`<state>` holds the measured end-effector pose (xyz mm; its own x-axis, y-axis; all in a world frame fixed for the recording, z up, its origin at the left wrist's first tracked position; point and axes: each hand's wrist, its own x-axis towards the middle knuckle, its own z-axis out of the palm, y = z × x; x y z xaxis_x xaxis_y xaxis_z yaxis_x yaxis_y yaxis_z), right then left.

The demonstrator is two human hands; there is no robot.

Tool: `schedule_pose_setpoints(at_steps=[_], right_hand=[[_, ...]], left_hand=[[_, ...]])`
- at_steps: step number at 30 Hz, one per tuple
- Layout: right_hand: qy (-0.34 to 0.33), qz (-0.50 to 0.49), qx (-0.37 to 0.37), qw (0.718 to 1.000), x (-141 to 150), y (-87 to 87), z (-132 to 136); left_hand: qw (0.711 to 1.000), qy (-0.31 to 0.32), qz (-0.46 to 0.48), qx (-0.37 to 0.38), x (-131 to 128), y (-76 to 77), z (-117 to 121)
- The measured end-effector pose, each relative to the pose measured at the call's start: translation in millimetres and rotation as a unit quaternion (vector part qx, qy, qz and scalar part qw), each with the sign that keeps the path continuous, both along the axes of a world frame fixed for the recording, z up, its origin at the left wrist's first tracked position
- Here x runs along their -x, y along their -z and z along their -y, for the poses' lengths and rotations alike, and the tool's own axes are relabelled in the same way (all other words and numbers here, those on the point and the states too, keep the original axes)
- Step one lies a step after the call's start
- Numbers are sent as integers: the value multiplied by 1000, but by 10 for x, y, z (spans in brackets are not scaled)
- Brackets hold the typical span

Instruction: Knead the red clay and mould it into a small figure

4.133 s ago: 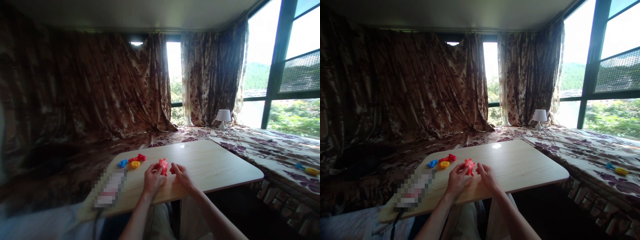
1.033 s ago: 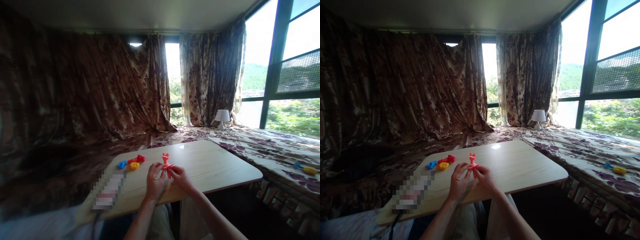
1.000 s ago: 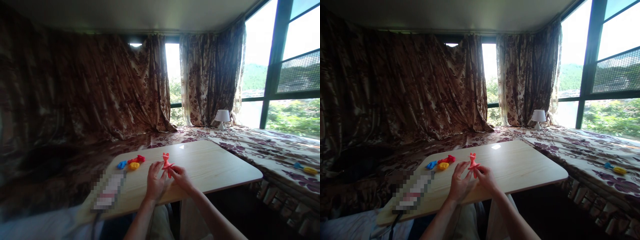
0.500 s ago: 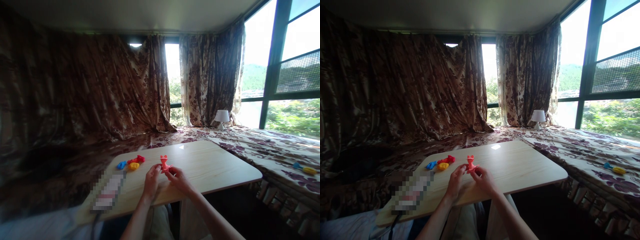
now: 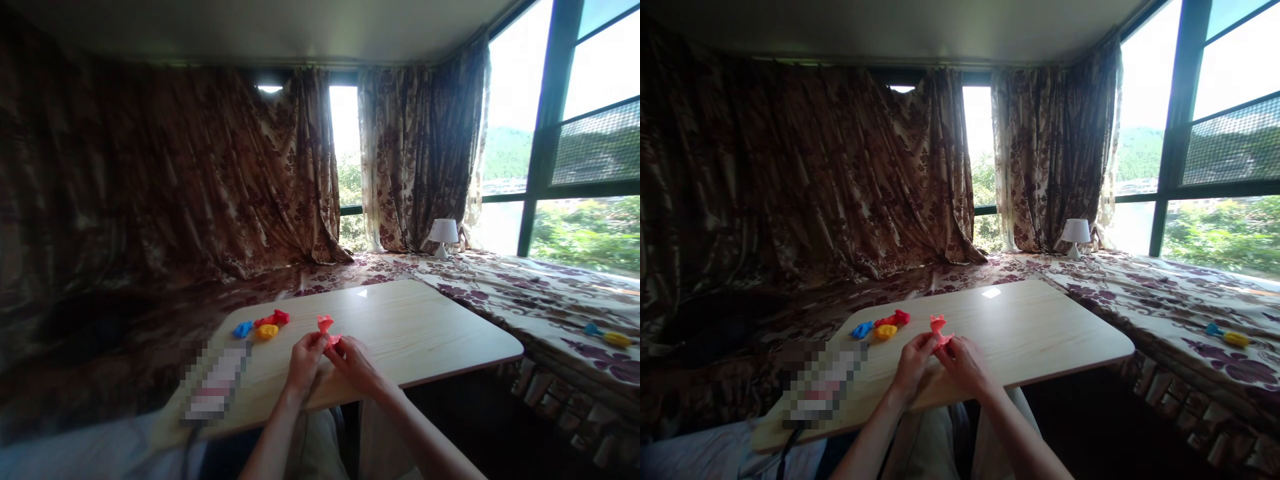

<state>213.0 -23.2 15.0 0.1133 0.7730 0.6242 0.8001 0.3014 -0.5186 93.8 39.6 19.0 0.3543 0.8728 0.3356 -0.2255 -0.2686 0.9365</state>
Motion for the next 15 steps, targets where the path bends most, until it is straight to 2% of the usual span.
schedule_pose_setpoints(at_steps=[5,10,15], right_hand=[[-22,22,-4,1000,0,4,18],[-4,14,10,1000,5,3,1],[2,7,4,1000,17,-19,4]], left_hand=[[1000,7,-7,-9,-3,-9,19],[1000,17,-10,-12,6,-31,30],[999,-25,-10,-19,20,-24,11]])
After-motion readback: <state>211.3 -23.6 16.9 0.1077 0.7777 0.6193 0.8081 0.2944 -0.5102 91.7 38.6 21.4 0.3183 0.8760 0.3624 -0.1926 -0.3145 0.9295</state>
